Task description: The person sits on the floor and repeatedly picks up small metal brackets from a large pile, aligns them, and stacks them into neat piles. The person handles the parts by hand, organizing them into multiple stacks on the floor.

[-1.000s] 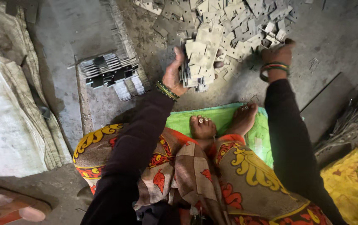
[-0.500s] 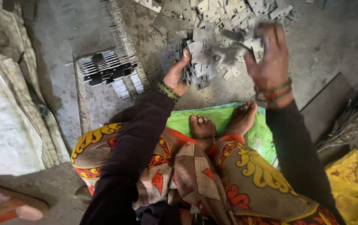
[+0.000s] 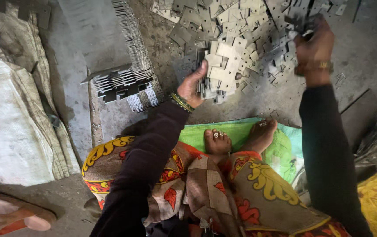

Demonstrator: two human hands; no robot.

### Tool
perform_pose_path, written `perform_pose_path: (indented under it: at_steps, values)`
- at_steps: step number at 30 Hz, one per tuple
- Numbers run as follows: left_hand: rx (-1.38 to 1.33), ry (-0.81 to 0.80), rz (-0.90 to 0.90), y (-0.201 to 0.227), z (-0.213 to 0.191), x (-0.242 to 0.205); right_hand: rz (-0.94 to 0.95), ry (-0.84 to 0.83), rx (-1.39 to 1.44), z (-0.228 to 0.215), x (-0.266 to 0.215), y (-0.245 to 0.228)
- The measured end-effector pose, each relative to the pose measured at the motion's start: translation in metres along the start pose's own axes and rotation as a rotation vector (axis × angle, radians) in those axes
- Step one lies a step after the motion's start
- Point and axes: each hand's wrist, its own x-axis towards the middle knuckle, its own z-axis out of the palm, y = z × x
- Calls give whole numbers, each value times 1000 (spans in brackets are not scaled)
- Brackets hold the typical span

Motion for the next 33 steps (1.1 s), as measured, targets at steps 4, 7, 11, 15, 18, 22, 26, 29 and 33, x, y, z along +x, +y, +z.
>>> perform_pose_path:
  at_steps: [4,7,11,15,18,22,26,29,33]
  values:
    - [31,88,43,-9,-8,4,-383,31,263,-39,-53,-104]
    - [21,146,30,-8,-15,4,-440,34,-86,-28,-33,-118]
    - [15,90,81,-3,-20,3,-473,196,-447,25,26,-66]
    - [-109,50,72,-4,-26,7,-483,81,-449,46,58,-15]
    - [-128,-134,91,-7,-33,5,-400,-128,-415,44,57,-7]
    - [-7,20,105,-4,-27,11,-355,-190,-367,20,60,-24]
    - [-12,51,121,3,-15,9,-341,-52,-217,15,0,-49]
    - [0,172,105,15,-3,7,-192,-309,48,40,-78,-84]
    - [-25,-13,182,24,10,1,-519,-350,-50,113,-170,-125]
